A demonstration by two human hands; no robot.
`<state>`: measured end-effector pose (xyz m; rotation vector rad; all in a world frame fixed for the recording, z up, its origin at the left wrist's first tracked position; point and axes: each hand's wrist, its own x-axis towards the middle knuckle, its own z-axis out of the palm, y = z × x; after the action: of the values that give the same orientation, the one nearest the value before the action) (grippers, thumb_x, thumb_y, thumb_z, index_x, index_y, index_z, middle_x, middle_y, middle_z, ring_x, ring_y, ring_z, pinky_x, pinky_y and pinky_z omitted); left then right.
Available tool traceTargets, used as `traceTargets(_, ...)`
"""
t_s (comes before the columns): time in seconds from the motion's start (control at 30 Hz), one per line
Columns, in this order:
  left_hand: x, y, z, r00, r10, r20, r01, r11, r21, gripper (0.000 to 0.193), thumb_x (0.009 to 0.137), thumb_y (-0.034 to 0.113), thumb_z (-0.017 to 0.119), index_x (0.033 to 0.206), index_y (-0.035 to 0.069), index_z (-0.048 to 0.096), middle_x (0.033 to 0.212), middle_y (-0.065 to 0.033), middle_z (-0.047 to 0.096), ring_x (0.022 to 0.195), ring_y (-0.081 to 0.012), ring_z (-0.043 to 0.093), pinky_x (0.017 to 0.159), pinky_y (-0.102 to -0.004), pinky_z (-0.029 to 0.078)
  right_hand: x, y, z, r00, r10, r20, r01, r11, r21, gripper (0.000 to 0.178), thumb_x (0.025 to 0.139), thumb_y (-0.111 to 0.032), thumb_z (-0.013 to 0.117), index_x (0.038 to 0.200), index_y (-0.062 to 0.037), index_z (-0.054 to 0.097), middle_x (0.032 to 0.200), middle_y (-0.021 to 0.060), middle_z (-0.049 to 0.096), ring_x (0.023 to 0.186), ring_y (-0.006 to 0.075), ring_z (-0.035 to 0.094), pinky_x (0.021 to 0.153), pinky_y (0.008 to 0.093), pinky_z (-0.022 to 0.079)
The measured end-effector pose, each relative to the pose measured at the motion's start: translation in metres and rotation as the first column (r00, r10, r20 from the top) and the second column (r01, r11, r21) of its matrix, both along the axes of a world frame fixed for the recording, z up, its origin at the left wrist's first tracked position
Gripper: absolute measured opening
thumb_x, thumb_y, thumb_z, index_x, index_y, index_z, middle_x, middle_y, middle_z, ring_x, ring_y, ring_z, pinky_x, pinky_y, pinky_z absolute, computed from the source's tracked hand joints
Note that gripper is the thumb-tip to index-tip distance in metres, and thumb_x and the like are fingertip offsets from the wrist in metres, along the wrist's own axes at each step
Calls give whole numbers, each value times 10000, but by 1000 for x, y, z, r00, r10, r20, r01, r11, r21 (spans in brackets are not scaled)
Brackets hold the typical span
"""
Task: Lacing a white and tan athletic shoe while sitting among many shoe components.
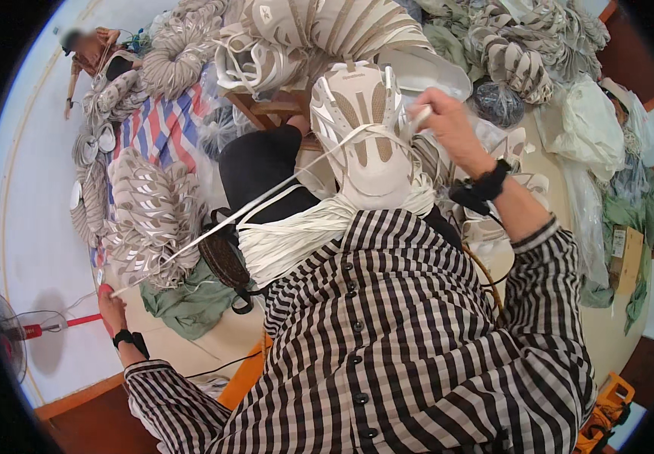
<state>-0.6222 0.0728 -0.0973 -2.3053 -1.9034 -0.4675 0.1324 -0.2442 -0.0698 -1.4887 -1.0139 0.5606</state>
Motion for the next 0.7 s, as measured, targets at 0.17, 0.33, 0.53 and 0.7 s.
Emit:
traceTargets(0.17,128,-21,19,879,-285,382,292,956,42,128,874,76,475,943,-4,550,768,-96,601,690,-149,586,588,-278,478,-12,20,-29,988,-63,141,64,998,0,153,867,-133,611,812,-14,533,712,3,552,624,77,464,559,239,395)
traceTargets(0.33,303,-78,39,636,-423,645,523,851,41,128,884,46,516,973,7,598,779,-63,628,687,-132,591,633,-259,475,-19,15,-28,993,-98,70,100,995,-22,152,865,-121,609,816,-7,522,705,15,552,633,74,475,561,234,402)
traceTargets(0.53,460,-143,46,361,-459,812,754,656,36,116,897,53,555,977,0,622,811,-50,645,725,-94,598,680,-233,486,-22,17,-27,989,-126,79,129,991,-34,136,869,-109,595,821,-6,520,693,23,567,635,78,498,578,239,421)
traceTargets(0.7,535,-154,19,231,-317,920,817,576,-6,103,879,8,546,954,-7,615,784,-44,634,707,-91,599,666,-224,488,-26,20,-21,964,-96,247,110,993,-44,131,856,-108,588,823,-5,514,694,93,586,607,185,547,586,308,444)
